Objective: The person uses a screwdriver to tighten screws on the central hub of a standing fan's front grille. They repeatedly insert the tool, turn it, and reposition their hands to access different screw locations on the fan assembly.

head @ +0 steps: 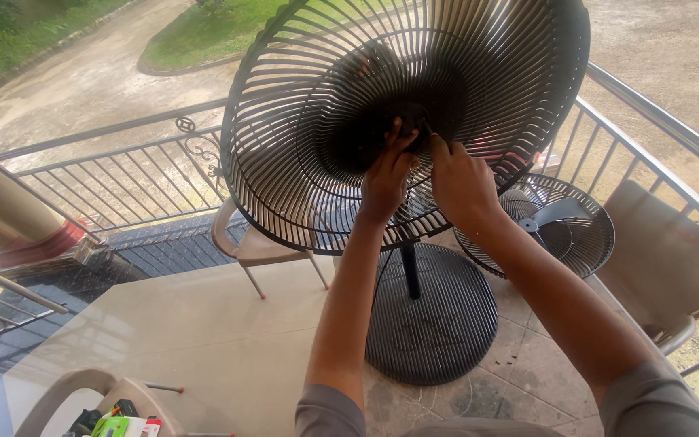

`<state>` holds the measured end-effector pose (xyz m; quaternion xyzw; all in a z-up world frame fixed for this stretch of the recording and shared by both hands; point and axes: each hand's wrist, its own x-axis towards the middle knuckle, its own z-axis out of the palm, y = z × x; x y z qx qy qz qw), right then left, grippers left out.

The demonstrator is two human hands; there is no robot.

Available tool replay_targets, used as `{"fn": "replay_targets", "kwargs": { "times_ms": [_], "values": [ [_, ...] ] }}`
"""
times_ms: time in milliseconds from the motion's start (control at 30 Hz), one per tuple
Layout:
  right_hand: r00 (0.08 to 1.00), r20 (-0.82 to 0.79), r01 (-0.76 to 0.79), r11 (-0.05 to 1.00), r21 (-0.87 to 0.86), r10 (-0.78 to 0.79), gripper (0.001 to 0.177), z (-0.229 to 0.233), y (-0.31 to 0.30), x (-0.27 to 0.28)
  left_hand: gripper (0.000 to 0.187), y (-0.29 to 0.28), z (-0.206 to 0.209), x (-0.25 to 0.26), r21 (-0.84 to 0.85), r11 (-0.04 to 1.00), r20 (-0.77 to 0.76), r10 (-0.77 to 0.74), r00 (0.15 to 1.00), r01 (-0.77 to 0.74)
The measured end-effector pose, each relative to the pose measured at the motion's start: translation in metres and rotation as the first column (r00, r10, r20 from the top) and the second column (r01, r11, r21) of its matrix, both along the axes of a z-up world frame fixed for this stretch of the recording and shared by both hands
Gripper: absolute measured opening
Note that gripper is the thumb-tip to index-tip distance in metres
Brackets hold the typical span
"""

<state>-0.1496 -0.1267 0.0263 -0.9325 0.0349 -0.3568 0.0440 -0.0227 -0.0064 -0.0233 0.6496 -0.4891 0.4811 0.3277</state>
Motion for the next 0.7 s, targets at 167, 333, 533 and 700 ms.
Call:
{"fn": "replay_targets", "kwargs": {
  "times_ms": [167, 333, 533, 700],
  "values": [
    [0.989, 0.099, -0.118, 0.986, 0.119, 0.107, 0.039, 0.001, -0.010, -0.002, 0.012, -0.004, 0.001, -0.003, 0.002, 1.000, -0.022, -0.001, 1.000, 0.001],
    [0.964, 0.148, -0.262, 0.886, 0.382, 0.221, 0.031, 0.008, -0.019, -0.003, 0.013, -0.004, 0.000, -0.001, 0.017, 1.000, -0.025, 0.006, 1.000, -0.006],
    [0.928, 0.213, -0.337, 0.448, 0.828, 0.305, 0.035, 0.005, -0.018, -0.001, 0.013, 0.000, 0.000, 0.002, 0.013, 1.000, -0.024, 0.000, 1.000, 0.000],
    [0.765, 0.563, -0.499, -0.264, 0.825, 0.312, 0.036, -0.011, -0.016, 0.011, 0.012, 0.003, 0.003, 0.001, 0.018, 1.000, -0.044, 0.003, 0.999, -0.002]
  ]
}}
